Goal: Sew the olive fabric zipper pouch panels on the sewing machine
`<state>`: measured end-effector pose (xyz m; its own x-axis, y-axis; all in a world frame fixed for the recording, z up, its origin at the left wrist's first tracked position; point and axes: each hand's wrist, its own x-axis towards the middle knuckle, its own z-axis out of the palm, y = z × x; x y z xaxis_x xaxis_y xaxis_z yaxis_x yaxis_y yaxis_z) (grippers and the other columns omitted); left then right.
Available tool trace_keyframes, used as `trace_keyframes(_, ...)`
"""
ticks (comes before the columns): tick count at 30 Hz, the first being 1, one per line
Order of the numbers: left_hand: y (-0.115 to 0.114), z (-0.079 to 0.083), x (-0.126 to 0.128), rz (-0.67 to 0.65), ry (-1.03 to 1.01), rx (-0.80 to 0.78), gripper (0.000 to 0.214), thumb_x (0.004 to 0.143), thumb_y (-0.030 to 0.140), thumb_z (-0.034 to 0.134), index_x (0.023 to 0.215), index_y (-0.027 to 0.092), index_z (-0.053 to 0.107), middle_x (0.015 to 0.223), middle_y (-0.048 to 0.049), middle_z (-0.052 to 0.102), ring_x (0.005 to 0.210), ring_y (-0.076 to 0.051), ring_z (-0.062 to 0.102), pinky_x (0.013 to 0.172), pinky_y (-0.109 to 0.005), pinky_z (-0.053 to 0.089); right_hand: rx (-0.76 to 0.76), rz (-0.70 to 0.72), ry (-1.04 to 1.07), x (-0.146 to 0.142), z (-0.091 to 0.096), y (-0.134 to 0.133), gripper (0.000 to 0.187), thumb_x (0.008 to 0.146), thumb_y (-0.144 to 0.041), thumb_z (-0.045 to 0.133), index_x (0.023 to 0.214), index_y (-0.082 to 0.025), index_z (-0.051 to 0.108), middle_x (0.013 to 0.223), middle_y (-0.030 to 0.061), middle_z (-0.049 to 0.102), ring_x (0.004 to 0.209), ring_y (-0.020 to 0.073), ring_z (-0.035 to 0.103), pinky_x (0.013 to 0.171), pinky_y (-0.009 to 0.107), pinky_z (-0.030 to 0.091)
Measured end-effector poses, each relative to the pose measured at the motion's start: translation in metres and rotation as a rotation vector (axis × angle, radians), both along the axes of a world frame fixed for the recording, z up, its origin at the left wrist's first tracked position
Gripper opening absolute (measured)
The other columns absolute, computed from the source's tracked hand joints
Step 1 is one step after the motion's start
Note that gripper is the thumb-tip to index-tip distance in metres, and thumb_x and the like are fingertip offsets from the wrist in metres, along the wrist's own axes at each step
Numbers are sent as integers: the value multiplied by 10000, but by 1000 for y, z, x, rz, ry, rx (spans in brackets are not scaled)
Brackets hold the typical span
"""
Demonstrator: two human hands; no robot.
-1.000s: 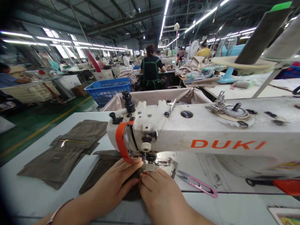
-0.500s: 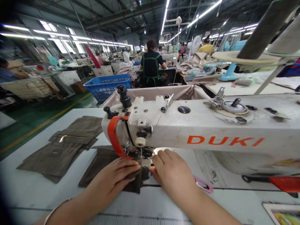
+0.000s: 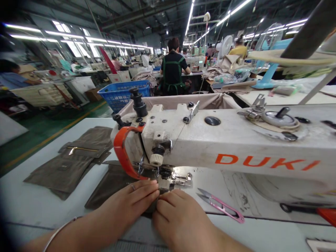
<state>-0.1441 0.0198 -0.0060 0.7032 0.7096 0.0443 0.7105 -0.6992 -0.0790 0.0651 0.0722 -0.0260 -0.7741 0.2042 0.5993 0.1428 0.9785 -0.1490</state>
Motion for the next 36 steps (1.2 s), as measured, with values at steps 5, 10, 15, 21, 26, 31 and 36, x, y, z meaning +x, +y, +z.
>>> trace_keyframes(5, 4, 0, -5, -49, 36, 68, 418, 1004, 220, 423, 1387, 64, 479, 1414, -100, 553, 1348, -215, 440, 1198, -344, 302, -50, 29, -55, 6, 1, -1, 240, 1016, -153, 466, 863, -163, 651, 808, 39, 652, 838, 176, 611, 784, 299, 522)
trace_keyframes(10, 17, 6, -5, -93, 24, 111, 397, 974, 177, 444, 1340, 35, 508, 1338, -124, 598, 1307, -230, 473, 1175, -360, 341, -113, 6, -63, 6, 2, 1, 234, 1010, -150, 433, 960, -167, 660, 846, 50, 670, 888, 184, 632, 819, 298, 529)
trace_keyframes(15, 16, 7, -7, -70, -156, 143, 330, 998, 127, 385, 1278, 74, 552, 1247, -117, 639, 1218, -217, 547, 1114, -372, 430, -130, -16, -43, 6, 3, 1, 224, 1009, -149, 437, 998, -169, 660, 906, 53, 693, 934, 189, 640, 804, 302, 529)
trace_keyframes(21, 8, 12, -6, -156, -340, 194, 277, 1030, 128, 376, 1124, 104, 635, 1101, -68, 699, 1068, -179, 627, 1031, -330, 513, -169, -12, -71, 10, 11, 0, 202, 992, -117, 468, 1016, -173, 660, 941, 44, 705, 956, 176, 644, 838, 300, 520)
trace_keyframes(26, 9, 5, -6, -147, -366, 120, 294, 1044, 146, 343, 1099, 87, 626, 1123, -73, 688, 1072, -174, 611, 997, -326, 517, -245, 16, -78, 13, 18, 0, 197, 1008, -139, 466, 1026, -161, 661, 948, 45, 700, 977, 178, 639, 848, 309, 508)
trace_keyframes(31, 10, 1, -4, -94, -369, 40, 212, 1007, 96, 410, 1030, 115, 620, 1060, -50, 684, 998, -173, 605, 918, -346, 504, -280, 31, -79, 18, 19, 1, 217, 1012, -154, 451, 1031, -156, 666, 921, 44, 686, 976, 189, 627, 863, 335, 494)
trace_keyframes(36, 12, -3, -3, -95, -412, 29, 200, 1014, 91, 413, 1009, 129, 609, 972, -28, 689, 964, -137, 610, 904, -291, 482, -314, 15, -69, 22, 20, 4, 243, 968, -98, 438, 1064, -144, 657, 1010, 78, 677, 949, 198, 621, 815, 342, 496)
